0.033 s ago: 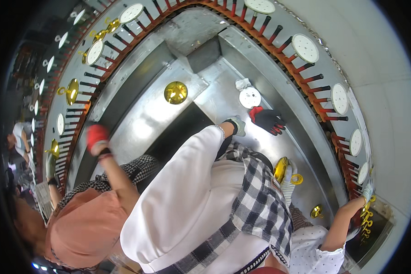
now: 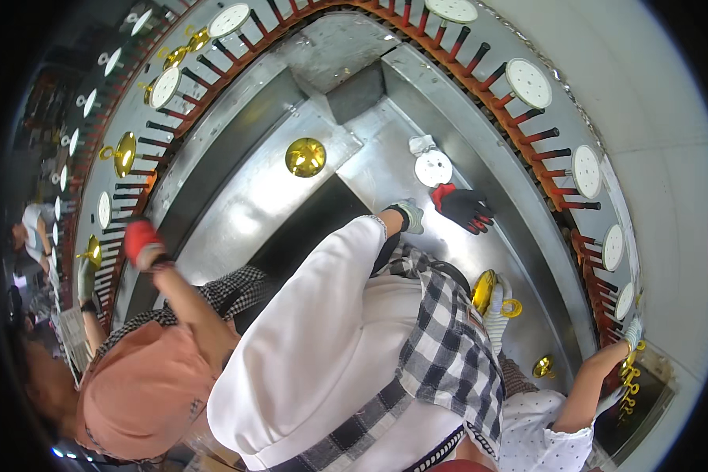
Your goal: Picking gold-colored plastic parts from a box and placing them onto a rotating manufacturing conveyor line.
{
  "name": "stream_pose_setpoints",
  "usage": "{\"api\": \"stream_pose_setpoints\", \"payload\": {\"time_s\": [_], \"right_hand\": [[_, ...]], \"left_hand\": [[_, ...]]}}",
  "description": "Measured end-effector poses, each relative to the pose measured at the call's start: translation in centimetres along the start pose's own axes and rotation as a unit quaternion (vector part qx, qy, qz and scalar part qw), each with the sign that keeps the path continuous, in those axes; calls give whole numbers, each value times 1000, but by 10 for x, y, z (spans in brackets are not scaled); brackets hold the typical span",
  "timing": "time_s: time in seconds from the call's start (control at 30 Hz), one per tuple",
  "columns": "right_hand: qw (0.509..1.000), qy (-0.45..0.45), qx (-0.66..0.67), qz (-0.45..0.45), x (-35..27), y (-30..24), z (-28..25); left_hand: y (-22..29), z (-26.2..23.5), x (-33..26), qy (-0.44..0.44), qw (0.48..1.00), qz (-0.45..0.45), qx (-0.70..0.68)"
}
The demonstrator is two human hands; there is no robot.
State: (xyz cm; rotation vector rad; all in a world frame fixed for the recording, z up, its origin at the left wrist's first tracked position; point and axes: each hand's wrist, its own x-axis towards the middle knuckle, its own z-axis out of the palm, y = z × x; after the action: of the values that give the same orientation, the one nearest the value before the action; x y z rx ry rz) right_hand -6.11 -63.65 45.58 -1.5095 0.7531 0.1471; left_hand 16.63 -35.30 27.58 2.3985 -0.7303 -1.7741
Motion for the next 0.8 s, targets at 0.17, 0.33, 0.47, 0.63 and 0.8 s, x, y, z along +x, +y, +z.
{"api": "stream_pose_setpoints", "payload": {"time_s": [0.17,0.33,0.47,0.63,0.8], "right_hand": [[998,-42,-49,-19,4,9,20],[985,-49,-145,-80,12,46,66],[965,-47,-222,-132,7,197,234],[930,-29,-307,-199,16,315,345],[908,-19,-340,-245,21,336,362]], "left_hand": [[-44,38,-1,17,996,7,-85],[-92,83,44,76,986,80,-129],[-272,212,146,87,979,120,-141],[-368,298,234,91,965,181,-165],[-381,303,248,81,971,183,-128]]}}
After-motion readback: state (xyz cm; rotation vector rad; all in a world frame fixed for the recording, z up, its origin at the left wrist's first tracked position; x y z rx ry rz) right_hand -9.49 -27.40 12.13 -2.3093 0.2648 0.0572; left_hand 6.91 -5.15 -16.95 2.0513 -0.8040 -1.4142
